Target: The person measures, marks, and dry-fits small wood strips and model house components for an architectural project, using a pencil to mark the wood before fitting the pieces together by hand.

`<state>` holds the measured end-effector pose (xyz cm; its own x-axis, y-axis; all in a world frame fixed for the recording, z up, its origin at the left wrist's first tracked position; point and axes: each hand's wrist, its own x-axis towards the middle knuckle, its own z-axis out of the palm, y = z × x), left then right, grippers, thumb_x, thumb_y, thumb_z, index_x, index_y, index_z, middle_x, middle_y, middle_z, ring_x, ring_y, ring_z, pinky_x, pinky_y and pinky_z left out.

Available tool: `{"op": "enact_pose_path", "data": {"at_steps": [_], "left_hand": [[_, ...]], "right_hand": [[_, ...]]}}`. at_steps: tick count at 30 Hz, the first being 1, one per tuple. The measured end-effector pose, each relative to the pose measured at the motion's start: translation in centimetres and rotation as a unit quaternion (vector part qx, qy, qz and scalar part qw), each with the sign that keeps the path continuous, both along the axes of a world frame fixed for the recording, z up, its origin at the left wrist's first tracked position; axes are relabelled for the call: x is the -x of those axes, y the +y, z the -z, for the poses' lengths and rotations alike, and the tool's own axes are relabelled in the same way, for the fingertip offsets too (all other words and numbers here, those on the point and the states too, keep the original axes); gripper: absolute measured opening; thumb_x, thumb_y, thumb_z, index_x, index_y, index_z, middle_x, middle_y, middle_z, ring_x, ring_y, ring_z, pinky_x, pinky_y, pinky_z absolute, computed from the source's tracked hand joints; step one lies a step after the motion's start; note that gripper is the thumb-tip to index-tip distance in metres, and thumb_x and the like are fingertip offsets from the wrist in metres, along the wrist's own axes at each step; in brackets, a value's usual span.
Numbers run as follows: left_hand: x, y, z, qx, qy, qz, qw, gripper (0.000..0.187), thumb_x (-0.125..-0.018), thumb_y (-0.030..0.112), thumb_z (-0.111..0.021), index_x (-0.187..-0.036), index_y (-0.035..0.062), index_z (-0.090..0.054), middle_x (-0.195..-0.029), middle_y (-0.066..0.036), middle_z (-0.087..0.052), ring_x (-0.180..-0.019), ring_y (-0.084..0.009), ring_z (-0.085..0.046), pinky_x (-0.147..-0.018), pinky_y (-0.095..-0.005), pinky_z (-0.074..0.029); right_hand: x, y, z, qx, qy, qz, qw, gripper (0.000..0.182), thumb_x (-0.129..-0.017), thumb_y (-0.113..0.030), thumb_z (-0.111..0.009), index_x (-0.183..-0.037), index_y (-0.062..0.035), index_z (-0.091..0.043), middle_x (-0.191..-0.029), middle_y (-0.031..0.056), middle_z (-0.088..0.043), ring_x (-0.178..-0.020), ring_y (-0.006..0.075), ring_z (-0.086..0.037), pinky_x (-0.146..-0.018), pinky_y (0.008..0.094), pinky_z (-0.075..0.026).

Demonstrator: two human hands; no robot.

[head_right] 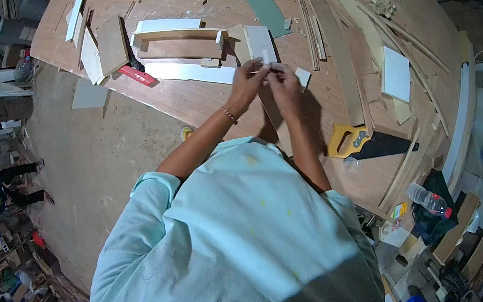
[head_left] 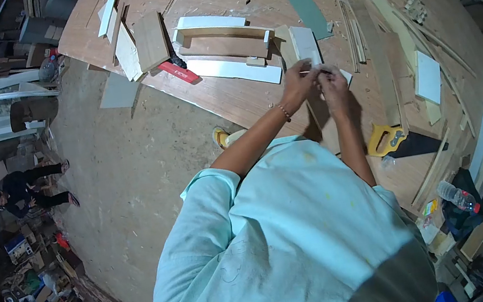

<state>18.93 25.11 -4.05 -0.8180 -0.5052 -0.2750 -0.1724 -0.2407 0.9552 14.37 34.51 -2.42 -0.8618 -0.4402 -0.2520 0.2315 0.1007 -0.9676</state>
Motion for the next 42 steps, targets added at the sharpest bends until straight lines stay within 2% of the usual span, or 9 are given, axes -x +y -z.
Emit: {"op": "enact_pose_path", "data": {"at_steps": [3,5,7,9,13,18,22,26,42], "left_hand": [[-2.5,-2.2,-1.1,-0.003,-0.028,-0.051,0.998,0.032,-0.078,0.014,-0.058,-0.104,-0.0043,-0.051,-0.081,-0.008,-0.057,-0.068,-0.0108,-0.054,-0.055,-0.0208,-0.045],[-3.6,-3.7,1.1,0.016,-0.015,-0.096,0.995,0.031,-0.076,0.011,-0.060,-0.102,-0.0033,-0.052,-0.076,-0.008,-0.057,-0.065,-0.0092,-0.054,-0.051,-0.0201,-0.043],[-4.9,-5.0,-0.1,0.018,-0.065,-0.120,0.990,0.034,-0.075,0.010,-0.061,-0.105,-0.0030,-0.050,-0.076,-0.009,-0.059,-0.065,-0.0093,-0.054,-0.052,-0.0201,-0.043],[-5.7,-6.1,0.0,-0.032,-0.060,-0.136,0.988,0.042,-0.075,0.011,-0.062,-0.111,-0.0033,-0.046,-0.077,-0.010,-0.060,-0.063,-0.0097,-0.054,-0.051,-0.0210,-0.043],[-7.4,-8.2,-0.9,-0.071,-0.010,-0.134,0.988,0.056,-0.075,0.016,-0.064,-0.119,-0.0042,-0.036,-0.079,-0.010,-0.060,-0.063,-0.0100,-0.054,-0.045,-0.0196,-0.039],[-8.8,-12.2,-0.5,-0.126,-0.039,-0.117,0.984,0.051,-0.077,0.014,-0.062,-0.116,-0.0054,-0.035,-0.077,-0.008,-0.056,-0.063,-0.0120,-0.055,-0.053,-0.0228,-0.049],[-9.7,-15.6,0.1,-0.186,-0.001,-0.139,0.973,0.039,-0.079,0.009,-0.057,-0.110,-0.0069,-0.040,-0.076,-0.008,-0.055,-0.062,-0.0129,-0.055,-0.056,-0.0266,-0.052],[-11.3,-19.9,0.2,-0.204,0.001,-0.075,0.976,0.026,-0.083,0.010,-0.050,-0.105,-0.0049,-0.047,-0.080,-0.008,-0.056,-0.063,-0.0123,-0.055,-0.058,-0.0257,-0.051],[-13.0,-25.8,1.0,-0.263,-0.032,0.008,0.964,0.029,-0.083,0.007,-0.046,-0.111,-0.0025,-0.045,-0.083,-0.007,-0.057,-0.068,-0.0128,-0.057,-0.061,-0.0251,-0.051]], "right_hand": [[-1.6,-2.1,0.6,0.014,0.032,-0.091,0.995,0.020,-0.079,-0.009,-0.054,-0.096,0.0001,-0.055,-0.084,0.0073,-0.059,-0.073,0.0115,-0.057,-0.065,0.0238,-0.047],[-2.8,-3.5,-0.1,-0.054,0.142,-0.147,0.977,0.025,-0.076,-0.010,-0.056,-0.100,-0.0011,-0.053,-0.085,0.0098,-0.059,-0.077,0.0151,-0.058,-0.068,0.0270,-0.046],[-3.8,-4.9,-0.6,-0.162,0.235,-0.179,0.941,0.036,-0.070,-0.009,-0.059,-0.104,-0.0021,-0.050,-0.094,0.0170,-0.056,-0.084,0.0282,-0.057,-0.071,0.0338,-0.045],[-5.1,-6.4,-1.6,-0.147,0.323,-0.155,0.922,0.032,-0.071,-0.010,-0.058,-0.101,-0.0014,-0.051,-0.094,0.0178,-0.055,-0.084,0.0305,-0.056,-0.071,0.0350,-0.045],[-5.8,-8.7,-0.7,-0.149,0.320,-0.155,0.923,0.027,-0.071,-0.009,-0.058,-0.096,-0.0002,-0.054,-0.088,0.0178,-0.056,-0.080,0.0309,-0.057,-0.069,0.0358,-0.045],[-6.9,-12.1,-1.2,-0.183,0.366,-0.133,0.903,0.021,-0.072,-0.007,-0.058,-0.091,0.0013,-0.056,-0.078,0.0171,-0.058,-0.070,0.0272,-0.059,-0.062,0.0347,-0.046],[-8.5,-15.6,-1.9,-0.144,0.215,-0.102,0.961,0.034,-0.069,-0.006,-0.063,-0.101,0.0011,-0.053,-0.078,0.0134,-0.060,-0.069,0.0185,-0.061,-0.060,0.0286,-0.047],[-10.2,-18.9,-1.0,-0.095,0.210,-0.075,0.970,0.047,-0.065,-0.005,-0.067,-0.109,-0.0006,-0.050,-0.076,0.0093,-0.060,-0.067,0.0139,-0.059,-0.060,0.0261,-0.048],[-12.8,-24.6,-0.2,-0.077,0.164,-0.029,0.983,0.044,-0.071,-0.001,-0.060,-0.113,-0.0015,-0.046,-0.070,0.0103,-0.061,-0.063,0.0140,-0.061,-0.055,0.0236,-0.047]]}}
